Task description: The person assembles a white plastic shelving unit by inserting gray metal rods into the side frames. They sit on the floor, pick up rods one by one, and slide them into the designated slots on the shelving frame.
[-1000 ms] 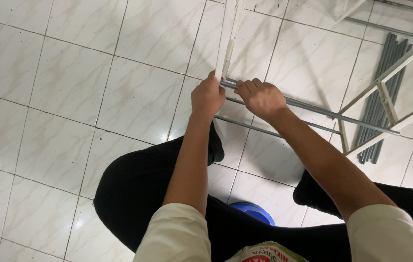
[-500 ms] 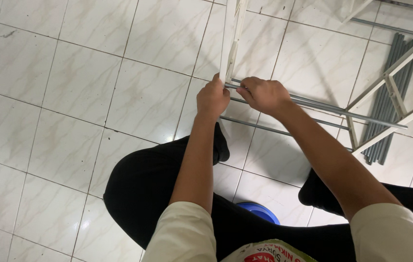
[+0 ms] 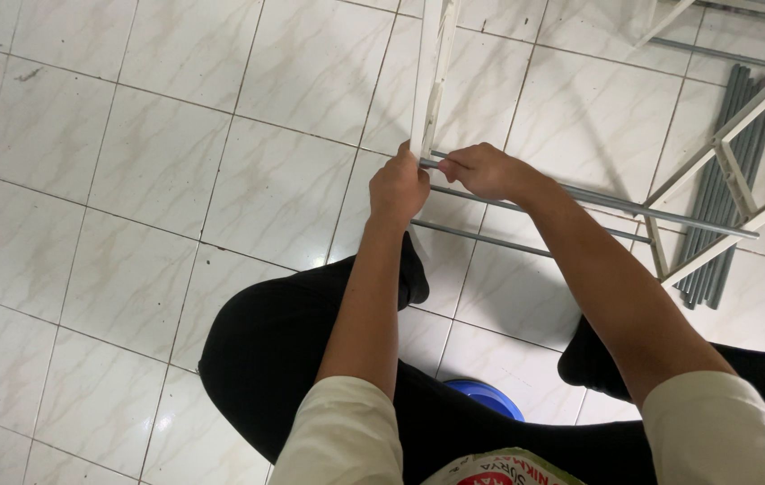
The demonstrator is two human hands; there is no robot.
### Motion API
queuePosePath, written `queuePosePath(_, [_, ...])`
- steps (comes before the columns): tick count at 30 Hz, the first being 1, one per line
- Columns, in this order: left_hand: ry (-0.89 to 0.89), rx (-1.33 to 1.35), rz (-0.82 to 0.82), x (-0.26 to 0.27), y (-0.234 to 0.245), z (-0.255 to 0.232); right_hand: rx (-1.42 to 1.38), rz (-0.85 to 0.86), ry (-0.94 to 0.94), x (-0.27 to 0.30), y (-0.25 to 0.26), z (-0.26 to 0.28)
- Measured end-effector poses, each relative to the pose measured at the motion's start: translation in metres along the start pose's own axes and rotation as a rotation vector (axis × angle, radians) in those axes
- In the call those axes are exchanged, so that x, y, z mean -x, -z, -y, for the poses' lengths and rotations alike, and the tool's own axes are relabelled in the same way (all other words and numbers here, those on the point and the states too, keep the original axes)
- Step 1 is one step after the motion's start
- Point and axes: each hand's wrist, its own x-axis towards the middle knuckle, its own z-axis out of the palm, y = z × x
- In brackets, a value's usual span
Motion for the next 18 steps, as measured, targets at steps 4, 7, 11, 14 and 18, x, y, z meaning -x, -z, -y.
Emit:
queuePosePath(4, [0.003,0.001,0.008,0.001,0.002,0.001,-0.040,0.012,-0.026,-0.001,-0.007,-0.008])
queuePosePath(7, [-0.013,0.017,-0.001,0.002,-0.001,0.000,0.424,-0.392,0.316,0.012,-0.025,-0.018])
queuePosePath(11, [0.000,0.015,0.006,0.000,-0.003,-0.002,0.732,-0.590,0.521,0.019,-0.037,-0.018])
queuePosePath(14, [-0.004,0.003,-0.014,0.000,-0.001,0.000,0.685,-0.449,0.379,0.016,-0.031,-0.005])
queuePosePath(18, [0.013,-0.018,0.015,0.004,-0.003,0.000,0.314,-0.068,-0.009,0.013,-0.008,0.011])
